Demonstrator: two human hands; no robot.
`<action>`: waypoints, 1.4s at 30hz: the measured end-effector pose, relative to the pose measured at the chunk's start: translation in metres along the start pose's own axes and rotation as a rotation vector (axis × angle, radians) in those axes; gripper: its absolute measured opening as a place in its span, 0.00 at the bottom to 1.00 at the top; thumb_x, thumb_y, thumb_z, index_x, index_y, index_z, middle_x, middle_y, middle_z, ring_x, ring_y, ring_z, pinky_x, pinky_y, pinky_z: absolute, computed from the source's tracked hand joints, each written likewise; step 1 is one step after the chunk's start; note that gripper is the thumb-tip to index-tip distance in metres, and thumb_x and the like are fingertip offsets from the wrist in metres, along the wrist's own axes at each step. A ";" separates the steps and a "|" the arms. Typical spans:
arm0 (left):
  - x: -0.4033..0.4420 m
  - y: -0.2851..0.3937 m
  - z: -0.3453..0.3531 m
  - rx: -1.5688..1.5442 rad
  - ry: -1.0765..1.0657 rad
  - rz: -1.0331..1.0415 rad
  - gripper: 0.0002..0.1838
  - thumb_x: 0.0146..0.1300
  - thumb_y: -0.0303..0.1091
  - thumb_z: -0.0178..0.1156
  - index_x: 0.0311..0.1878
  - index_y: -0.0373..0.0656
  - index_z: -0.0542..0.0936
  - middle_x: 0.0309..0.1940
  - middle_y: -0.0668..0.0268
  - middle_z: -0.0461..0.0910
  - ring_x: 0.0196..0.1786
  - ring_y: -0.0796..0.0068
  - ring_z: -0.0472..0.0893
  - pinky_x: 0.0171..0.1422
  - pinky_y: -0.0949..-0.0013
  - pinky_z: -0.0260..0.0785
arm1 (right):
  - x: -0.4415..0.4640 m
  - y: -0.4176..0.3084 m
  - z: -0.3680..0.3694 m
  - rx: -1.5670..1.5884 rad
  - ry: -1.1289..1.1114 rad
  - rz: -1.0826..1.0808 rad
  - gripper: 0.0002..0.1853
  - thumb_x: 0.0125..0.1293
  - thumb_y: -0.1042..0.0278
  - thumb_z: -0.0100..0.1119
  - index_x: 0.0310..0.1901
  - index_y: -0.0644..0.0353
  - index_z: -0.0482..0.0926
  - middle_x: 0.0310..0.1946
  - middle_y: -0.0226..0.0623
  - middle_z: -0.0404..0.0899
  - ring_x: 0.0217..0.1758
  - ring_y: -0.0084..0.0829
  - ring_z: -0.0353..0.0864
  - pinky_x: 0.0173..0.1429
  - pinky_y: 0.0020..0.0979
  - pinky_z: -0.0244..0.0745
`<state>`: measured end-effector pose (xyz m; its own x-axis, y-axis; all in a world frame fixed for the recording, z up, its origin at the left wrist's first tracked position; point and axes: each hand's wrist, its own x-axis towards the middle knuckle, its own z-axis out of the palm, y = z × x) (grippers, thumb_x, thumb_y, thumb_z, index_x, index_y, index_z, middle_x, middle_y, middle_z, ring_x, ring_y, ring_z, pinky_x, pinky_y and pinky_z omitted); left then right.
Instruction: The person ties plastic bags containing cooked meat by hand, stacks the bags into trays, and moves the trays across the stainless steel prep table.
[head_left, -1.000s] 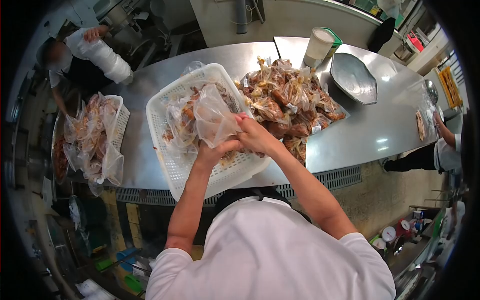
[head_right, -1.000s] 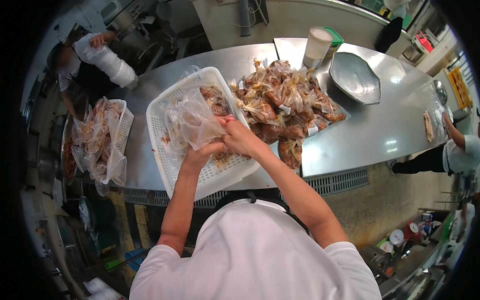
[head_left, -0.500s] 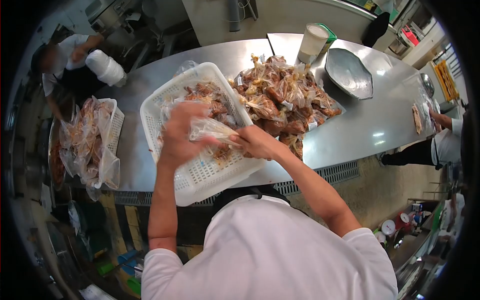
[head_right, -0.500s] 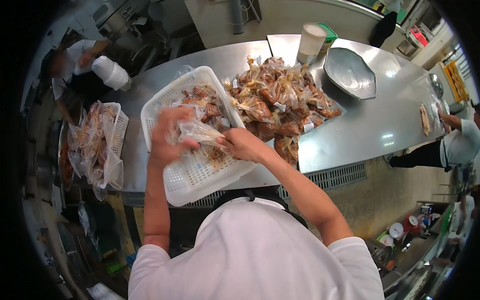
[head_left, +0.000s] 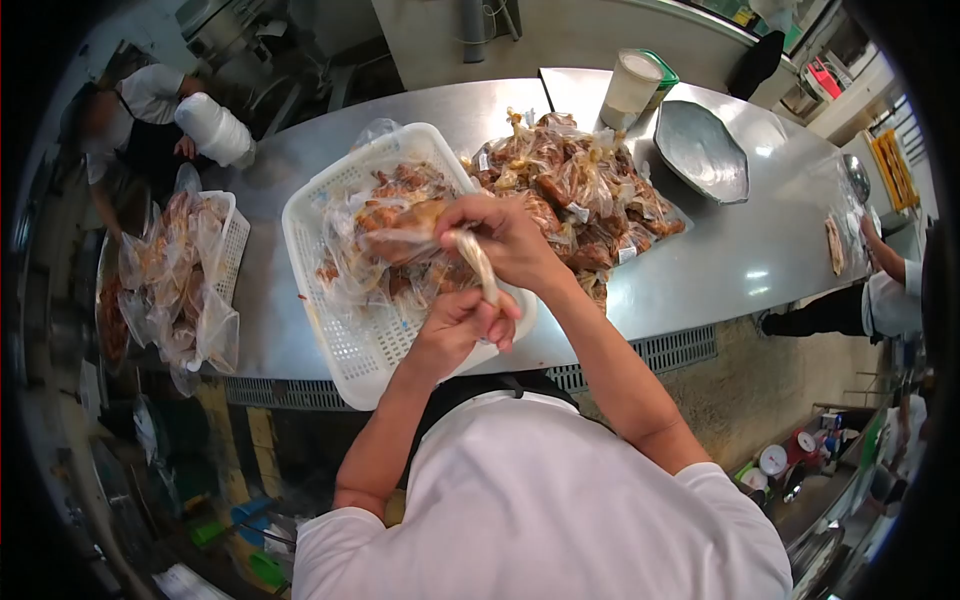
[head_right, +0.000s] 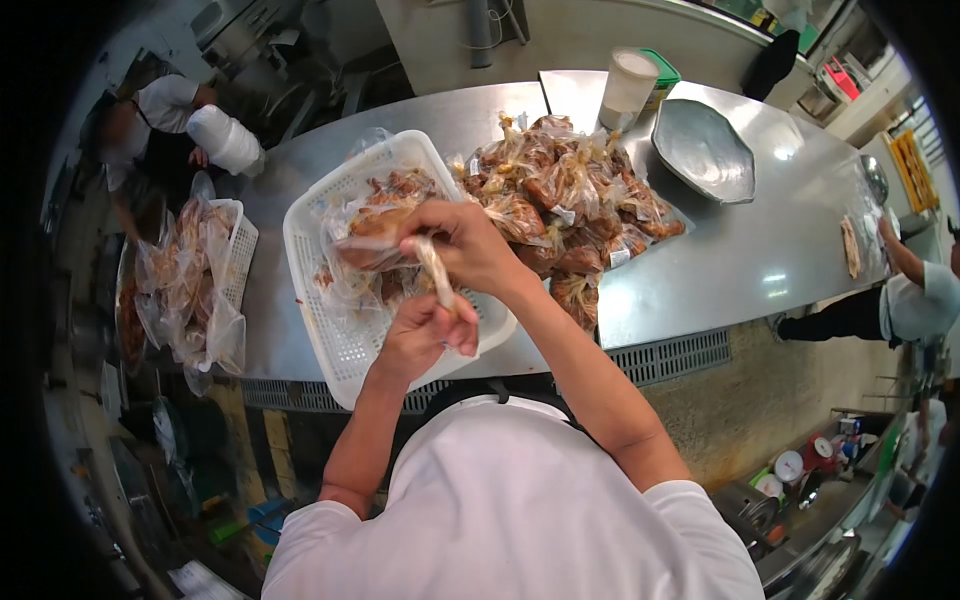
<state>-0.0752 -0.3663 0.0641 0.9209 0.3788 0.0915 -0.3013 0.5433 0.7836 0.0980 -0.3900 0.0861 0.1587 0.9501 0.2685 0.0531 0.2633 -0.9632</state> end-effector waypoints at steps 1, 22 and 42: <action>0.006 -0.004 -0.014 0.225 0.030 -0.077 0.13 0.75 0.39 0.59 0.51 0.39 0.78 0.31 0.70 0.77 0.35 0.77 0.79 0.44 0.69 0.75 | -0.001 0.003 0.004 0.002 -0.007 0.003 0.04 0.66 0.73 0.68 0.38 0.63 0.84 0.39 0.33 0.83 0.42 0.28 0.81 0.48 0.33 0.78; 0.027 0.029 -0.027 0.841 0.555 0.269 0.11 0.52 0.17 0.66 0.38 0.40 0.81 0.30 0.65 0.83 0.40 0.64 0.82 0.45 0.62 0.74 | -0.039 0.029 0.008 0.410 0.013 0.299 0.08 0.70 0.67 0.67 0.42 0.63 0.83 0.45 0.24 0.74 0.41 0.16 0.73 0.45 0.22 0.70; 0.035 0.003 0.045 1.117 0.161 0.500 0.08 0.57 0.24 0.71 0.37 0.37 0.81 0.32 0.60 0.81 0.33 0.69 0.81 0.38 0.68 0.72 | -0.074 0.019 -0.033 -0.525 0.587 -0.129 0.08 0.51 0.82 0.66 0.33 0.62 0.79 0.33 0.39 0.86 0.36 0.35 0.85 0.41 0.32 0.79</action>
<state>-0.0328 -0.3853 0.0976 0.7003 0.4916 0.5176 -0.1627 -0.5961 0.7863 0.1197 -0.4607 0.0482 0.6054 0.6357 0.4789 0.5404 0.1133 -0.8337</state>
